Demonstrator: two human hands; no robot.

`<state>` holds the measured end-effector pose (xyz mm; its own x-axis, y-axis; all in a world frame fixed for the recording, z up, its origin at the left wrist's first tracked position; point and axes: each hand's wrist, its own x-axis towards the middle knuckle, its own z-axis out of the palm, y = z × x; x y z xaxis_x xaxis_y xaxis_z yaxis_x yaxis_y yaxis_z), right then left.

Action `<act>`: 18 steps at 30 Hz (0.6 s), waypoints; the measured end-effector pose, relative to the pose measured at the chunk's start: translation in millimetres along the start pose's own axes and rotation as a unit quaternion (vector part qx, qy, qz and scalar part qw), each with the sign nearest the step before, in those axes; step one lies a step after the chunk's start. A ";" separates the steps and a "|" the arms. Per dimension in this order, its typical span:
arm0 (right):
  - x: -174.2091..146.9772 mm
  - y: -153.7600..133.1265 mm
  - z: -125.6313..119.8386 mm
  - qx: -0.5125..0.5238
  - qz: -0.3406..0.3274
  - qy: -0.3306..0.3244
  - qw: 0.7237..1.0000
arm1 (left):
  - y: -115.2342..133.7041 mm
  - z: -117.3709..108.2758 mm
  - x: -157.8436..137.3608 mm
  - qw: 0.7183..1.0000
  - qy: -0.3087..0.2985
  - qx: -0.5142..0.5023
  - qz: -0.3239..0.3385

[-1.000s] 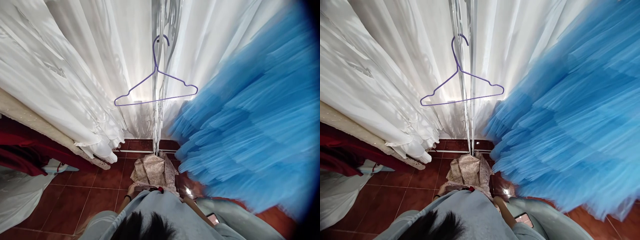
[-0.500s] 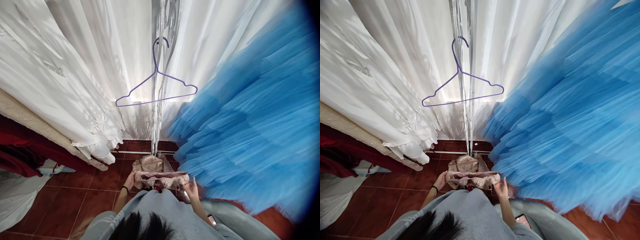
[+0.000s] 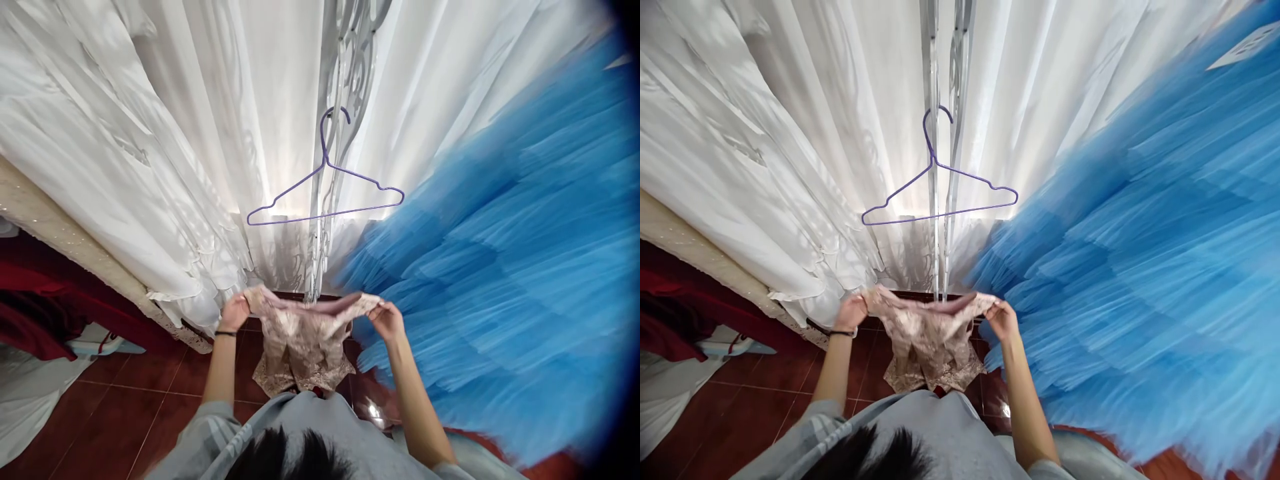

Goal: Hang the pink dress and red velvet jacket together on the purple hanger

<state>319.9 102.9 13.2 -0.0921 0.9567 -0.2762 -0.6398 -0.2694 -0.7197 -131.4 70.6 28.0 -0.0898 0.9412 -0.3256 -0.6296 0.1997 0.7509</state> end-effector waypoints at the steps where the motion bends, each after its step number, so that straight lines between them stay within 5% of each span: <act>1: 4.3 -19.6 23.5 0.016 -0.060 -0.013 0.998 | 31.8 10.9 6.7 0.996 -0.008 -0.019 0.090; 5: 3.9 -64.5 125.2 -0.029 -0.178 -0.083 0.980 | 131.3 51.7 29.3 0.942 -0.017 0.001 0.335; 9: -0.7 -65.7 188.6 -0.090 -0.181 -0.135 0.970 | 166.0 78.5 52.8 0.929 -0.024 0.058 0.364; 12: 1.7 -63.7 194.5 -0.076 -0.193 -0.111 0.972 | 166.9 91.9 65.7 0.935 -0.042 0.090 0.342; 18: 1.0 -86.2 165.8 -0.083 -0.246 -0.032 0.965 | 175.1 125.1 72.4 0.926 -0.070 0.168 0.331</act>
<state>248.4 145.4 180.6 0.1412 0.9766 0.1622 -0.4884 0.2113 -0.8466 -151.6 207.8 207.8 -0.2547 0.9089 0.3303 -0.1949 -0.3828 0.9030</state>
